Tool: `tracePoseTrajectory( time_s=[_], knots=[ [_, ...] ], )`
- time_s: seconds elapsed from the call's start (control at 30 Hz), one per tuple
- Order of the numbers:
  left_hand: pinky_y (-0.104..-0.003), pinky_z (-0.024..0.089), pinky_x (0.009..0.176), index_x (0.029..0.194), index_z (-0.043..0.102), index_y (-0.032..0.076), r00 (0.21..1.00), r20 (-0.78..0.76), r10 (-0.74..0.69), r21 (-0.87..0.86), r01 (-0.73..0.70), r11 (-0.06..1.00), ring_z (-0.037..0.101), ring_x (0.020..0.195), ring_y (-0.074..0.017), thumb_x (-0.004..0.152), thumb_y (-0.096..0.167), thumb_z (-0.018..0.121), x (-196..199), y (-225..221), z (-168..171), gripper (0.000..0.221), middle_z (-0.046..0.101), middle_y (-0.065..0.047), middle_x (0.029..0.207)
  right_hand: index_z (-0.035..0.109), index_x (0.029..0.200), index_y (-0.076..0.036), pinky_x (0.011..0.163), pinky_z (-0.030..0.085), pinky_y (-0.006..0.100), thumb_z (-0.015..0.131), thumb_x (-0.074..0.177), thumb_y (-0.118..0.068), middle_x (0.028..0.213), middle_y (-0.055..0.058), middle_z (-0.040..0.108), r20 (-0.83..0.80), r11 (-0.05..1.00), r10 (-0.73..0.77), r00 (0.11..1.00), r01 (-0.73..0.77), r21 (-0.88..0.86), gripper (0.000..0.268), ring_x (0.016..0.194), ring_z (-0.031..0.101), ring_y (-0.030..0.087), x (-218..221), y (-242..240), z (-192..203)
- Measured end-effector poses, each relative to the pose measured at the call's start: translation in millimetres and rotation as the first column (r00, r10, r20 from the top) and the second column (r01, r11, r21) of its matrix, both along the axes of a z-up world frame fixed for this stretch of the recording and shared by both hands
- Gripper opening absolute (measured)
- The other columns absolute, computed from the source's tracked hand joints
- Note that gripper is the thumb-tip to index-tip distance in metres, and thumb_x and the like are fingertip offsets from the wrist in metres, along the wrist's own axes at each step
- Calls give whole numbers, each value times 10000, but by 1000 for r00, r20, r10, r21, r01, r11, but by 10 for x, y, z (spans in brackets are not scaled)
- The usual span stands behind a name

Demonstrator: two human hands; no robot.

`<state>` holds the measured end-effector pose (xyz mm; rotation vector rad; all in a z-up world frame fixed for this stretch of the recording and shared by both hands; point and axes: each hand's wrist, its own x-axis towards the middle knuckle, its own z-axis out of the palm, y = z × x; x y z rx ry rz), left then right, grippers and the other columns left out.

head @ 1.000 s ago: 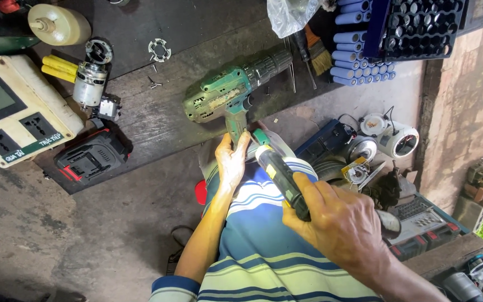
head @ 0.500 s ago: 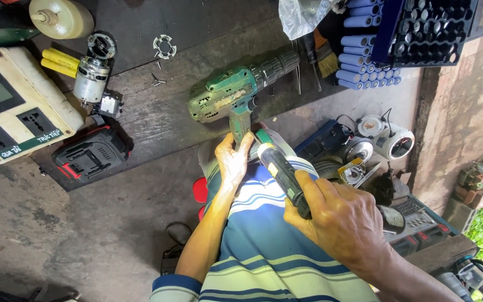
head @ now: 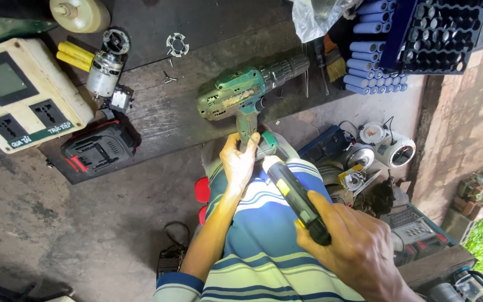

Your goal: Disassembling a cordless drill, inspecting its internal components, and testing its torque and functionality on a workbench.

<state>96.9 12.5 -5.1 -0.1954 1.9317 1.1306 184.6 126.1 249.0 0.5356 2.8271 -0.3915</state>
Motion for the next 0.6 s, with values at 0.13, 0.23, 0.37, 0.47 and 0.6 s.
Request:
tracePoseTrajectory(
  time_s=[0.13, 0.23, 0.37, 0.47, 0.6],
  knots=[
    [-331, 485, 751, 1121, 720, 94, 998, -49, 40, 27, -39, 999, 646, 834, -161, 884, 547, 628, -7, -63, 40, 519, 760, -58, 978, 708, 1188, -31, 583, 521, 325, 872, 828, -320, 808, 33, 699, -77, 998, -55, 996, 55, -10, 490, 592, 622, 157, 95, 5, -46],
    [-340, 498, 799, 1111, 715, 74, 998, -54, 44, 74, -40, 996, 682, 914, -176, 912, 540, 602, -8, -74, 11, 519, 771, -72, 1005, 698, 1190, -28, 583, 532, 314, 878, 824, -299, 810, 39, 698, -91, 997, -66, 994, 63, -35, 490, 585, 614, 152, 143, 6, -119],
    [-336, 492, 773, 1068, 716, 78, 997, -71, 34, 91, -27, 996, 669, 890, -167, 908, 583, 580, 6, -98, -38, 547, 761, -59, 969, 713, 1187, -19, 588, 538, 308, 872, 825, -276, 768, 48, 685, -109, 993, -99, 989, 91, -71, 471, 571, 602, 149, 164, -44, -170],
    [-344, 495, 800, 1042, 714, 77, 998, -60, 35, 78, -31, 997, 671, 900, -170, 897, 594, 586, -15, -85, -8, 553, 760, -59, 960, 717, 1174, -25, 609, 531, 306, 851, 842, -282, 780, 50, 691, -122, 994, -102, 987, 95, -60, 440, 593, 617, 152, 160, -62, -216],
    [-346, 501, 816, 1048, 714, 75, 997, -66, 29, 77, -24, 997, 682, 916, -180, 909, 571, 588, -8, -80, -28, 531, 764, -63, 972, 719, 1167, -42, 627, 535, 300, 841, 847, -278, 788, 32, 688, -115, 993, -110, 987, 105, -48, 416, 612, 626, 146, 154, -60, -241]
  ],
)
